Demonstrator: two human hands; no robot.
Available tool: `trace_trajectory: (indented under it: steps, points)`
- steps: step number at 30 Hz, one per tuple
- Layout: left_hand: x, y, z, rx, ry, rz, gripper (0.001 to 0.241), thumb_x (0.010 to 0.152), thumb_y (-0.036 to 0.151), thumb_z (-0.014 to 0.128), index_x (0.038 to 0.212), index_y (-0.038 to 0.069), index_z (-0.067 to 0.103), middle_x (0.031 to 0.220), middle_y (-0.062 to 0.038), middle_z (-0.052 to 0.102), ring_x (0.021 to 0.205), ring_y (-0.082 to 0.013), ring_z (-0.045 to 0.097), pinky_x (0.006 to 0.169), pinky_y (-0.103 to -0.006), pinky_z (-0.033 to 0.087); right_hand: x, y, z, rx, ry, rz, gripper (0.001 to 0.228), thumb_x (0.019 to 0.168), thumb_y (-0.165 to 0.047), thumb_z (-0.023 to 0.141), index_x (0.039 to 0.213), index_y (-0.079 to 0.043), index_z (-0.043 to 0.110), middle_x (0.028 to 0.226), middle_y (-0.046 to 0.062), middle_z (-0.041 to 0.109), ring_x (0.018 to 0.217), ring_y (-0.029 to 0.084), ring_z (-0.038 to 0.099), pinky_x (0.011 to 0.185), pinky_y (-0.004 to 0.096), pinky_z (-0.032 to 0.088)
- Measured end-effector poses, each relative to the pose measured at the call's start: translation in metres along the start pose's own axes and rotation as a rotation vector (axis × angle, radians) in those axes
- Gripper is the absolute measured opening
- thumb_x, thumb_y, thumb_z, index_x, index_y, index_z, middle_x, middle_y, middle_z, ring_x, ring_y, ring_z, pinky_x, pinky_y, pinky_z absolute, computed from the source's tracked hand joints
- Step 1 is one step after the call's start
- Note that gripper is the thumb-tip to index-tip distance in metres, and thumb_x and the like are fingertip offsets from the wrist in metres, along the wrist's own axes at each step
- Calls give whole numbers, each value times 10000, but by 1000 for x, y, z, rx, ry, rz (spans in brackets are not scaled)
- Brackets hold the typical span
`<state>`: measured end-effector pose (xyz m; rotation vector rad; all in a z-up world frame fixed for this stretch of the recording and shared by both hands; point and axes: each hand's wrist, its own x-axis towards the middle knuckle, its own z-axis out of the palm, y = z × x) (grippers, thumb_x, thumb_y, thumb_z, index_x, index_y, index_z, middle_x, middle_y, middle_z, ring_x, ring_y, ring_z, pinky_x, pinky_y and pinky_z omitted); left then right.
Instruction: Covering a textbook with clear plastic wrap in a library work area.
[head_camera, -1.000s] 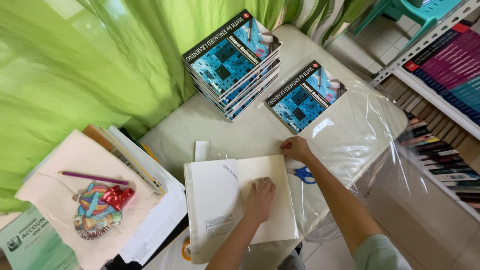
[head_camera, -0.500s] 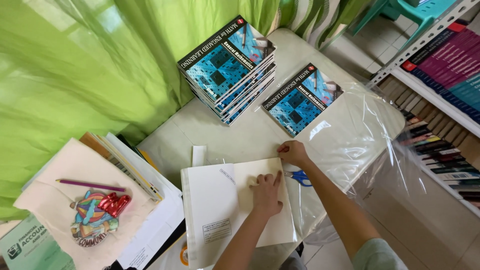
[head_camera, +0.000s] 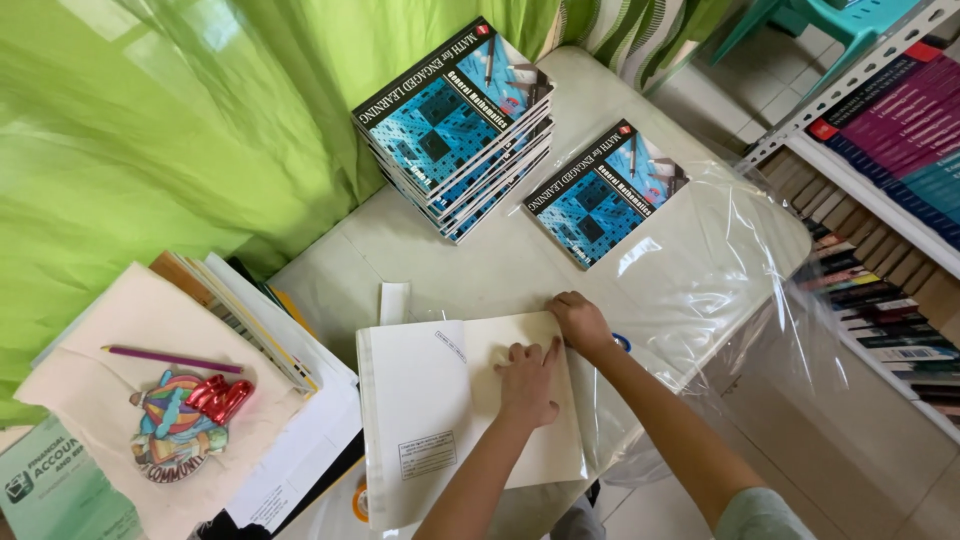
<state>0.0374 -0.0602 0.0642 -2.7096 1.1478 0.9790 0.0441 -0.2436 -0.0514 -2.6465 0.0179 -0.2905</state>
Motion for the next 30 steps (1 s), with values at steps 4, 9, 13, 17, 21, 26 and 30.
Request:
trace_trajectory:
  steps: [4, 9, 13, 17, 21, 26, 30]
  points:
    - [1, 1, 1, 10, -9, 1, 1181, 720, 347, 853, 1648, 212, 136, 1393, -146, 444, 1227, -390, 433, 1002, -639, 485, 13, -6, -27, 46, -97, -112, 437, 581, -19, 695, 1015, -3, 749, 1085, 145, 703, 1006, 356, 649, 879, 403, 549]
    - [2, 1, 2, 22, -8, -5, 1177, 728, 344, 844, 1654, 218, 129, 1389, -135, 451, 1233, -381, 432, 1000, -628, 496, 16, 10, -24, 166, -173, -83, 347, 719, 59, 689, 1038, -46, 778, 1129, 130, 712, 1060, 332, 653, 925, 387, 545]
    - [1, 0, -1, 40, -2, 9, 1181, 731, 358, 845, 1653, 204, 123, 1392, -143, 449, 1220, -380, 439, 1010, -626, 492, 22, 16, -23, 250, -175, -19, 345, 750, 46, 694, 1039, -106, 805, 1078, 114, 716, 1021, 308, 664, 904, 379, 552]
    - [-1, 1, -5, 36, -17, 2, 1178, 730, 350, 844, 1655, 204, 129, 1398, -140, 451, 1230, -381, 441, 1006, -621, 500, 27, 20, -22, 256, -189, -14, 306, 756, 36, 696, 996, -114, 811, 1045, 103, 716, 996, 303, 660, 888, 381, 550]
    - [-2, 0, -7, 29, -18, 5, 1175, 727, 354, 849, 1648, 201, 134, 1411, -148, 440, 1245, -388, 432, 1006, -631, 492, 35, 17, -29, 270, -248, 33, 220, 799, -20, 717, 973, -119, 811, 1014, 83, 714, 973, 277, 669, 878, 375, 553]
    - [-1, 0, -6, 41, -18, 10, 1171, 727, 351, 843, 1654, 197, 143, 1405, -152, 450, 1234, -382, 445, 992, -622, 506, 41, 15, -34, 214, -297, -38, 192, 808, -47, 715, 958, -120, 811, 995, 74, 710, 981, 284, 652, 864, 387, 544]
    - [-1, 0, -6, 65, -21, 9, 1176, 730, 371, 840, 1655, 196, 135, 1392, -147, 455, 1220, -377, 454, 994, -614, 512, 44, 13, -37, 155, -344, -84, 181, 838, -79, 708, 973, -137, 814, 988, 66, 707, 986, 283, 645, 851, 393, 540]
